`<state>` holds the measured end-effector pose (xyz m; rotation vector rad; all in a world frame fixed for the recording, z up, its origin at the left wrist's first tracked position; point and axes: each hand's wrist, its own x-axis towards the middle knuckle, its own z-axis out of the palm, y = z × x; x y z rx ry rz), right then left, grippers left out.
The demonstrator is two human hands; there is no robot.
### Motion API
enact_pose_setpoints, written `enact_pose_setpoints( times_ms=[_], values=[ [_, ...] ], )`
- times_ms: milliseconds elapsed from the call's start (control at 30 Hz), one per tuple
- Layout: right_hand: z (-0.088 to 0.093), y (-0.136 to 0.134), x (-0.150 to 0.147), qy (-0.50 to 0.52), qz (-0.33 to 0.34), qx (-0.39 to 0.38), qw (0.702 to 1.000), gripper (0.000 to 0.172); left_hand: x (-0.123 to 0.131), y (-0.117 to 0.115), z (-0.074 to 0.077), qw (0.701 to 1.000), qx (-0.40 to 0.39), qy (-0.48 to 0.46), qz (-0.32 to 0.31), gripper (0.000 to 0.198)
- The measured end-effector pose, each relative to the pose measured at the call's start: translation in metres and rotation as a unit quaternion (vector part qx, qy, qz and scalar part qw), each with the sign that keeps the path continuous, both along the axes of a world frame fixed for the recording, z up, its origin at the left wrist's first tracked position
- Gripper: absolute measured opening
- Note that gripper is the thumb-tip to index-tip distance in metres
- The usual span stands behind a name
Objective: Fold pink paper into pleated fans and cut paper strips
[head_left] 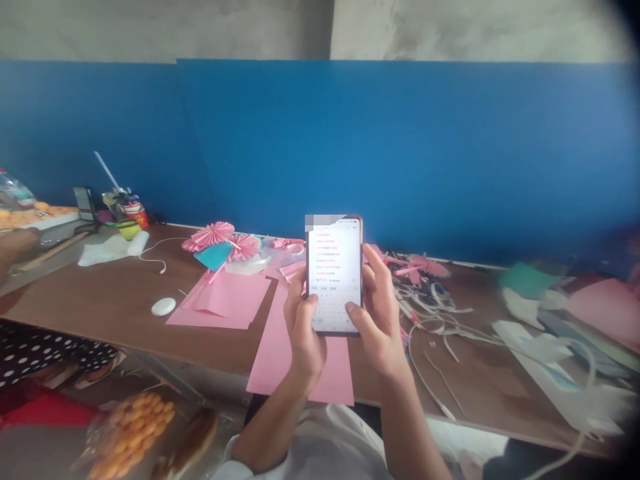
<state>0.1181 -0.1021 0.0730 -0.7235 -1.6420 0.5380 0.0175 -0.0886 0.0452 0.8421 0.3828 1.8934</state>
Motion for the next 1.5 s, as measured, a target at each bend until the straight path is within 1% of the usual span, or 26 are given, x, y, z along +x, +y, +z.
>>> enact_pose_setpoints(
  times_ms=[100,200,367,533,600,700,767,867,1067,1167,1433,1500],
  values=[
    [0.0,0.0002,-0.0002,-0.001,-0.004,-0.001,1.0,0.068,0.0005,0.0002,-0.0003,1.0,-0.006,-0.007,-0.002,0.039],
    [-0.0001,0.0011,-0.0013,0.004,-0.006,0.002,1.0,0.068,0.0008,0.0002,-0.0012,1.0,0.011,-0.016,-0.018,0.039],
    [-0.0014,0.0022,-0.003,0.006,-0.026,0.003,1.0,0.069,0.0002,0.0002,-0.0033,0.999,0.023,-0.026,-0.034,0.045],
    [-0.0006,-0.0004,-0.0002,0.008,0.003,-0.004,1.0,0.065,0.0006,0.0016,-0.0059,1.0,0.005,-0.017,-0.015,0.043],
    [-0.0001,-0.0017,0.0017,0.003,0.013,-0.011,1.0,0.067,0.0008,0.002,-0.0059,1.0,0.011,-0.02,-0.017,0.043],
    [0.0008,-0.0032,0.0034,-0.013,0.013,-0.025,1.0,0.077,0.0009,0.0015,-0.0048,0.999,0.028,-0.027,-0.031,0.046],
    [0.0014,-0.004,0.0035,-0.017,0.015,-0.029,0.999,0.079,0.0009,0.0011,-0.0042,0.999,0.03,-0.03,-0.034,0.045],
    [0.0018,-0.0046,0.003,-0.013,0.023,-0.026,0.999,0.076,0.0014,0.0011,-0.0042,0.999,0.017,-0.032,-0.028,0.041],
    [0.0002,-0.0023,0.0026,-0.027,0.007,-0.011,1.0,0.075,0.003,0.0022,-0.0039,1.0,-0.01,-0.012,-0.006,0.035],
    [0.0001,-0.0011,0.0026,-0.034,0.001,-0.01,0.999,0.075,0.0026,0.0016,-0.0028,1.0,-0.011,-0.008,-0.012,0.035],
    [0.0015,-0.0036,0.0015,-0.009,0.012,-0.015,1.0,0.074,0.0026,0.0012,-0.0016,1.0,-0.029,-0.007,-0.01,0.031],
    [0.0009,-0.0036,0.0016,-0.005,0.013,-0.019,1.0,0.074,0.0026,0.0013,-0.0018,1.0,-0.014,-0.006,-0.013,0.033]
  ],
)
